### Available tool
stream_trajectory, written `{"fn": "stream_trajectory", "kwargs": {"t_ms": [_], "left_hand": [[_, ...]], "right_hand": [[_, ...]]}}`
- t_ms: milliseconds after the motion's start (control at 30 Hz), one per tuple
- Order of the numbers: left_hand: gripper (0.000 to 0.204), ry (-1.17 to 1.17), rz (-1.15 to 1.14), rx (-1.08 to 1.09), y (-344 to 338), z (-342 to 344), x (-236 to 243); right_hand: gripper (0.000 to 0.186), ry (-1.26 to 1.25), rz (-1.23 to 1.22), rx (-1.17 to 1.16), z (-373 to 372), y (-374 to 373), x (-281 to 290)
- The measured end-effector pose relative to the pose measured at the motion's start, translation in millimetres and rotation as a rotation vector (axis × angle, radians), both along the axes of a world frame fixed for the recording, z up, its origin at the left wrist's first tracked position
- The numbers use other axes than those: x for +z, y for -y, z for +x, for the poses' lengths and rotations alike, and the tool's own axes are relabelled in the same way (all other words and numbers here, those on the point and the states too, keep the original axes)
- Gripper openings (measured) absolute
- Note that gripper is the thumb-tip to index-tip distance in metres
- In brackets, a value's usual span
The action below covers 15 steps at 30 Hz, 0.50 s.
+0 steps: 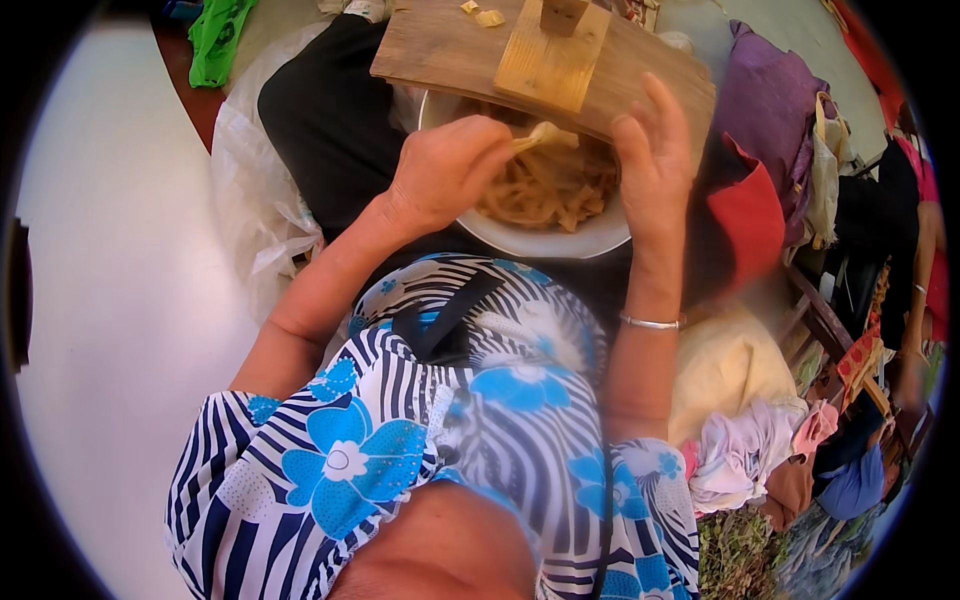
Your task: The person pulls strips of plant material across a small blade mounted on a wooden block to create thin ribbons and collects them in a bowl.
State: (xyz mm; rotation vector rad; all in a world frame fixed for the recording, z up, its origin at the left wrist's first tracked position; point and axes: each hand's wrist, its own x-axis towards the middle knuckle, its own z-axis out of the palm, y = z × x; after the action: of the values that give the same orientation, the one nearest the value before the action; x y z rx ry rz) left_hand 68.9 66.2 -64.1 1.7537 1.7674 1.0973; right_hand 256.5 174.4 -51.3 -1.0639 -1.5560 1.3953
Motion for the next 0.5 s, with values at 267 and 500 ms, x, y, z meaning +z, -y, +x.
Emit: {"fn": "stream_trajectory", "kwargs": {"t_ms": [267,500], "left_hand": [[0.014,0.510,-0.334,-0.217,-35,-22,10],[0.016,0.464,-0.219,-0.161,-74,-52,2]], "right_hand": [[0.021,0.191,-0.325,0.387,-3,-17,6],[0.008,-0.008,-0.099,0.121,-32,-27,8]]}}
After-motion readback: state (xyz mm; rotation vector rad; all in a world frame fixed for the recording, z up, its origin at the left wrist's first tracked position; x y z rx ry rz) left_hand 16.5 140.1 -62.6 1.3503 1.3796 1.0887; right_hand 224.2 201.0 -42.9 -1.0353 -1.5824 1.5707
